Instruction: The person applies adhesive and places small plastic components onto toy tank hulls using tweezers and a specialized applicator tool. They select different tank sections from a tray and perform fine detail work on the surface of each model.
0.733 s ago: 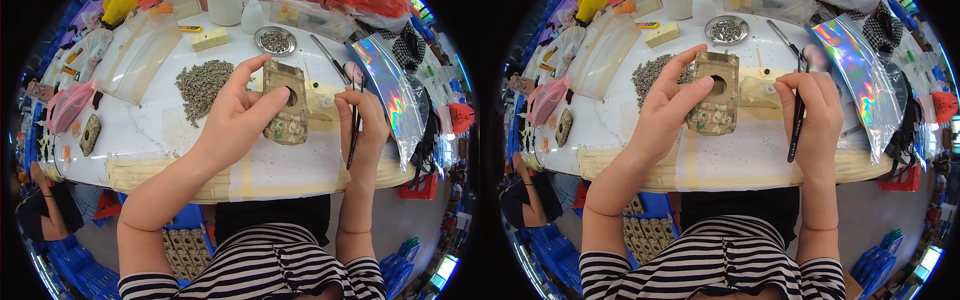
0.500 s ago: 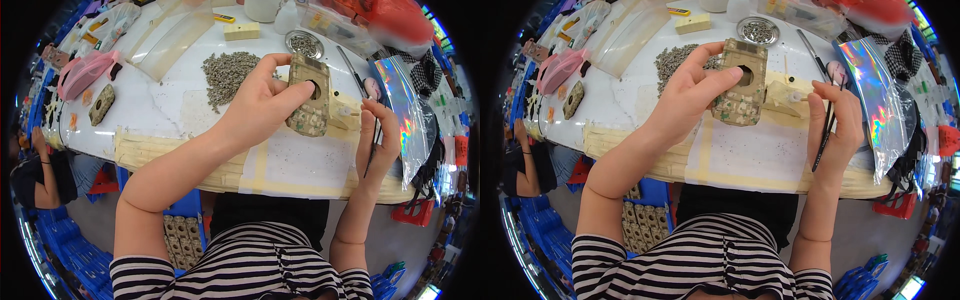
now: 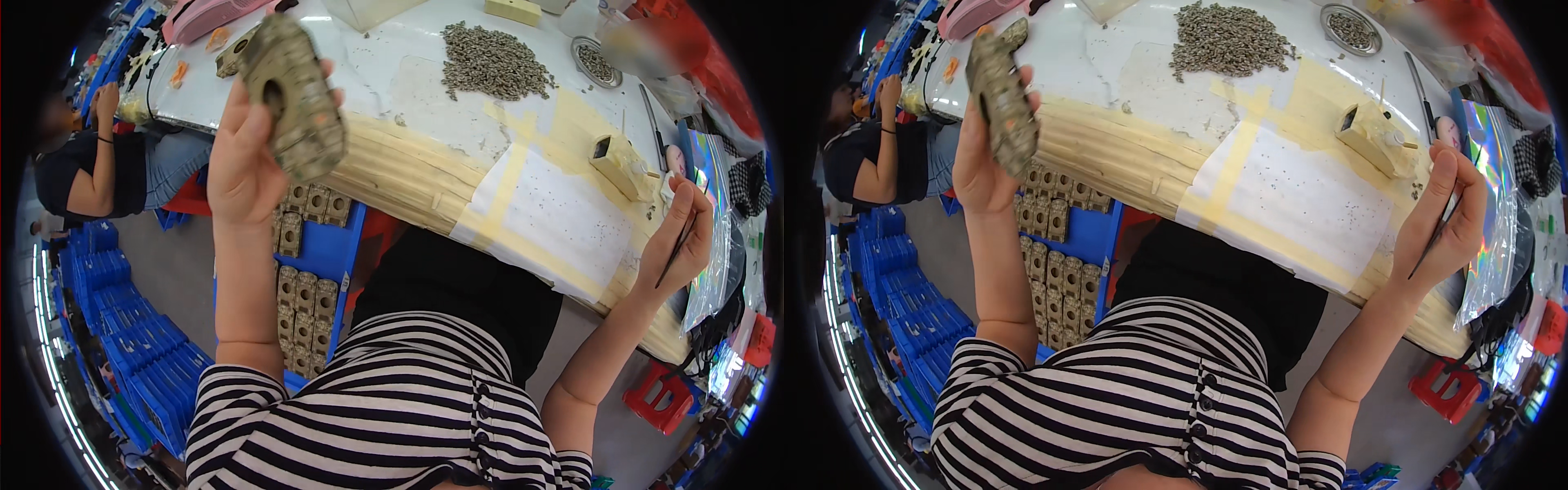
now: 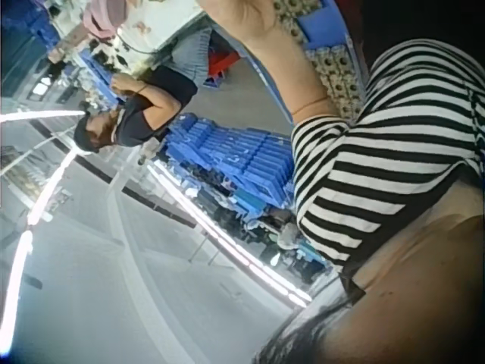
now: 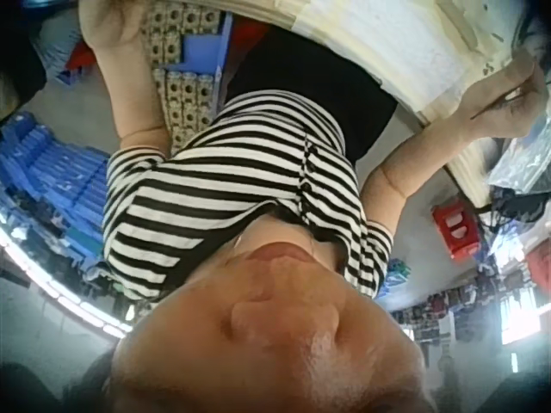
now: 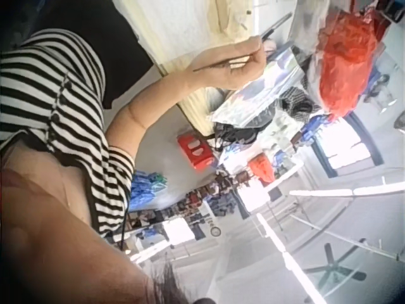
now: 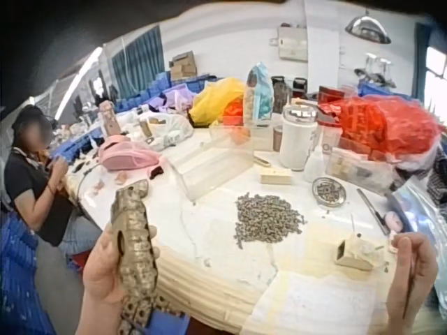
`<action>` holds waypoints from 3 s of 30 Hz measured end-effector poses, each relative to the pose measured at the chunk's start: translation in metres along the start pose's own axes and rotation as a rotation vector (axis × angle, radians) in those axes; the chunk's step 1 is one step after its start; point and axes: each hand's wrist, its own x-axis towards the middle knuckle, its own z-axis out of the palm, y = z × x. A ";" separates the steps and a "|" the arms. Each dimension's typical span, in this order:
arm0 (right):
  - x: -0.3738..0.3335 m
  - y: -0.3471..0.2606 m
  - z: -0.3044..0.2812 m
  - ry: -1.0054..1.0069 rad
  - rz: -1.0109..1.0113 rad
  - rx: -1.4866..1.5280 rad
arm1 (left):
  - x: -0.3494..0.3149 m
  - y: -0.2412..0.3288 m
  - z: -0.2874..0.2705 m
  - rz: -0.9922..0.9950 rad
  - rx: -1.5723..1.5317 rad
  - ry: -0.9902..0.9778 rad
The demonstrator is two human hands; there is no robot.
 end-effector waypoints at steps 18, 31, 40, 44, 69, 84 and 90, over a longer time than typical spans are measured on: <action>-0.006 0.002 -0.005 -0.042 -0.018 0.053 | -0.266 -0.107 -0.084 -0.657 0.130 1.685; -0.009 -0.004 -0.007 -0.024 -0.049 0.051 | -0.263 -0.082 -0.066 -1.175 0.893 1.399; -0.006 0.002 -0.007 -0.017 -0.121 0.030 | -0.250 -0.084 -0.066 -0.762 2.013 0.039; -0.007 0.001 -0.005 -0.010 -0.090 0.037 | -0.245 -0.094 -0.068 -1.046 1.968 0.166; -0.008 0.007 0.003 -0.018 -0.127 0.072 | -0.388 0.002 -0.117 -0.861 2.026 0.662; -0.008 0.006 0.008 -0.043 -0.081 0.170 | -0.354 0.017 -0.129 -1.318 1.953 0.874; -0.006 0.001 -0.001 -0.041 -0.063 0.150 | -0.296 0.067 -0.098 -1.102 2.223 0.969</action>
